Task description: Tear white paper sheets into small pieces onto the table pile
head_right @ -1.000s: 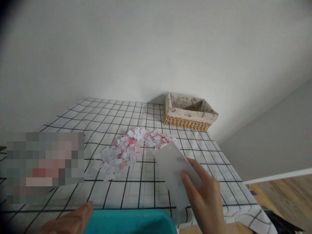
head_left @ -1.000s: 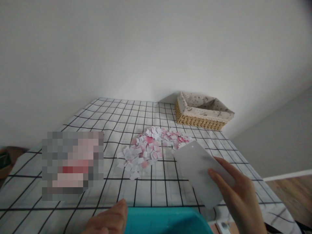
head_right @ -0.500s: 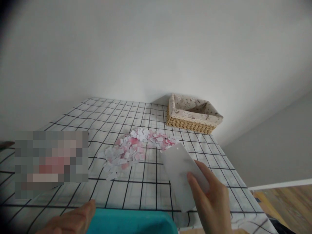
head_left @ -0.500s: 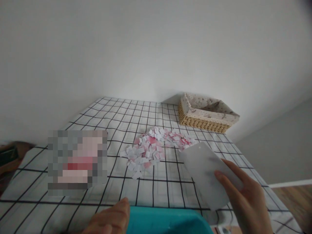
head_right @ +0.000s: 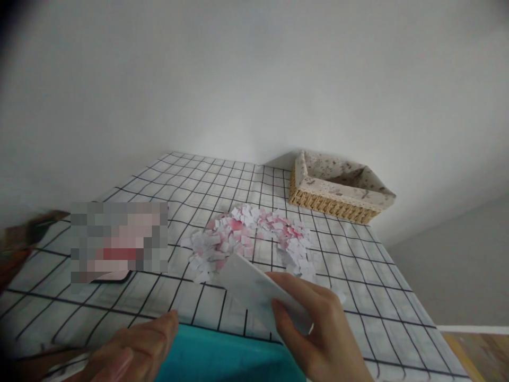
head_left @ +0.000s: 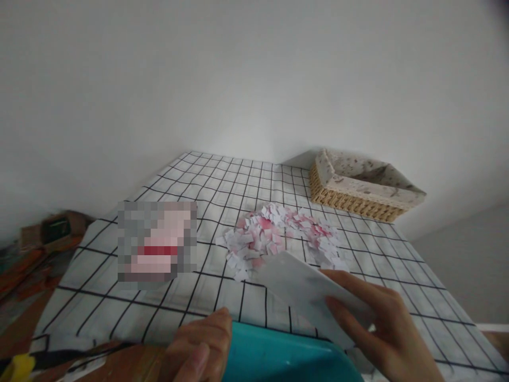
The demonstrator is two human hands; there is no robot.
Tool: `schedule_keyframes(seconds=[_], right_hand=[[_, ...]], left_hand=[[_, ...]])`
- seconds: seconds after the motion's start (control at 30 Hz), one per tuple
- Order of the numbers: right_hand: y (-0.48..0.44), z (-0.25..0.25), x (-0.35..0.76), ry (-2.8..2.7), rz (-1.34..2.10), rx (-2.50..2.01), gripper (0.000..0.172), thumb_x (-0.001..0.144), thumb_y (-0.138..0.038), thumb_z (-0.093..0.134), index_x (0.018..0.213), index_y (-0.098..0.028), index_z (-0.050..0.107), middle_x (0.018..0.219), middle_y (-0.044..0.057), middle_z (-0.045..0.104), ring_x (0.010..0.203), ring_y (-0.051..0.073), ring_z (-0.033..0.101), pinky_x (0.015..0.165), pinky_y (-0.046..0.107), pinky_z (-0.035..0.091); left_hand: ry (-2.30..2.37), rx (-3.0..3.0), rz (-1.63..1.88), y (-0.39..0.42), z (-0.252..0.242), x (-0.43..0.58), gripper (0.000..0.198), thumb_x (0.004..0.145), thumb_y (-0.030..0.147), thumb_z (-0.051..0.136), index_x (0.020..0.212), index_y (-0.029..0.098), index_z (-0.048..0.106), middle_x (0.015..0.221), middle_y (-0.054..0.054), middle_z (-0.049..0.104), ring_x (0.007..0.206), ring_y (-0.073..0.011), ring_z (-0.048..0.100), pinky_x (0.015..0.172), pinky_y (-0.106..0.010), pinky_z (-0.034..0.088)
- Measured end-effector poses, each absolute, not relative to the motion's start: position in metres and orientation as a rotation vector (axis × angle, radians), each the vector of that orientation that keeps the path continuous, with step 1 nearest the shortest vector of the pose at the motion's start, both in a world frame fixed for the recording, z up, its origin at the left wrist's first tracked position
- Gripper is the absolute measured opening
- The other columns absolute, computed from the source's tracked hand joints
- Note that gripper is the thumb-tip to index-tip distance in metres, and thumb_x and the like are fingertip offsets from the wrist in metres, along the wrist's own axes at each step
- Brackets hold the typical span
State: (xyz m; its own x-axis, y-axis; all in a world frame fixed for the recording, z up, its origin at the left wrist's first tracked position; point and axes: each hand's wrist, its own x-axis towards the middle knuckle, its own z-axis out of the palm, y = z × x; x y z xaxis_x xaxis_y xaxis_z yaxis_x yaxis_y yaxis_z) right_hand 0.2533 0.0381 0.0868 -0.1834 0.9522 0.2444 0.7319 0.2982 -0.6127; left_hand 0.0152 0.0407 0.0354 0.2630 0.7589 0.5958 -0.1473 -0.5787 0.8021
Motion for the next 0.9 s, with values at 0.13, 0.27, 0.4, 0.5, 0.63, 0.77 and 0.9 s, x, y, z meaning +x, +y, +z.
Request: schedule_keyframes(seconds=[0.13,0.27,0.4,0.5,0.63,0.77,0.9], right_hand=[[0.038,0.086,0.255,-2.047,0.423,-1.484,0.026,0.086,-0.03,0.052,0.103,-0.027,0.071,0.09,0.003,0.075,0.074,0.019,0.07,0.058,0.023,0.056],[0.04,0.088,0.258,-2.076,0.471,-1.428,0.027,0.084,-0.027,0.052,0.104,-0.024,0.07,0.085,0.003,0.075,0.065,0.018,0.07,0.05,0.02,0.055],[0.035,0.086,0.266,-1.955,0.459,-1.522,0.022,0.079,-0.031,0.06,0.097,-0.026,0.071,0.078,0.001,0.075,0.059,0.019,0.07,0.045,0.02,0.054],[0.027,0.084,0.266,-1.744,0.447,-1.66,0.016,0.075,-0.033,0.064,0.089,-0.029,0.071,0.076,0.0,0.074,0.057,0.02,0.069,0.043,0.021,0.054],[0.022,0.084,0.253,-1.586,0.534,-1.701,0.017,0.074,-0.038,0.065,0.088,-0.031,0.072,0.078,-0.001,0.074,0.058,0.021,0.069,0.042,0.023,0.054],[0.028,0.085,0.238,-1.546,0.646,-1.704,0.023,0.066,-0.042,0.071,0.085,-0.029,0.074,0.082,0.001,0.075,0.064,0.023,0.07,0.047,0.024,0.057],[0.028,0.087,0.236,-1.292,0.685,-1.789,0.026,0.061,-0.043,0.075,0.083,-0.028,0.073,0.073,0.002,0.074,0.053,0.021,0.066,0.039,0.023,0.052]], left_hand=[[0.624,1.646,1.414,0.028,0.026,0.014,0.055,0.099,0.034,0.018,0.048,0.019,0.032,0.038,0.003,0.038,0.036,-0.0143,0.04,0.053,-0.035,0.039],[0.669,1.567,1.365,0.021,0.027,0.015,0.052,0.099,0.034,0.019,0.05,0.018,0.027,0.044,0.003,0.034,0.044,-0.0146,0.038,0.059,-0.034,0.036],[0.598,1.597,1.298,0.024,0.033,0.014,0.052,0.099,0.037,0.017,0.052,0.018,0.028,0.047,0.002,0.031,0.047,-0.0147,0.034,0.056,-0.034,0.031],[0.558,1.698,1.233,0.03,0.034,0.011,0.051,0.098,0.039,0.015,0.053,0.019,0.026,0.048,0.003,0.029,0.048,-0.0155,0.033,0.057,-0.035,0.031],[0.5,1.778,1.175,0.033,0.031,0.006,0.05,0.097,0.042,0.012,0.054,0.02,0.026,0.05,0.003,0.029,0.049,-0.0165,0.033,0.058,-0.036,0.031],[0.475,1.809,1.174,0.031,0.027,0.003,0.048,0.097,0.042,0.011,0.056,0.02,0.025,0.05,0.003,0.028,0.048,-0.0161,0.033,0.057,-0.036,0.031],[0.452,1.83,1.193,0.03,0.025,0.003,0.046,0.098,0.038,0.013,0.057,0.02,0.026,0.051,0.003,0.03,0.048,-0.0156,0.034,0.057,-0.035,0.033]])
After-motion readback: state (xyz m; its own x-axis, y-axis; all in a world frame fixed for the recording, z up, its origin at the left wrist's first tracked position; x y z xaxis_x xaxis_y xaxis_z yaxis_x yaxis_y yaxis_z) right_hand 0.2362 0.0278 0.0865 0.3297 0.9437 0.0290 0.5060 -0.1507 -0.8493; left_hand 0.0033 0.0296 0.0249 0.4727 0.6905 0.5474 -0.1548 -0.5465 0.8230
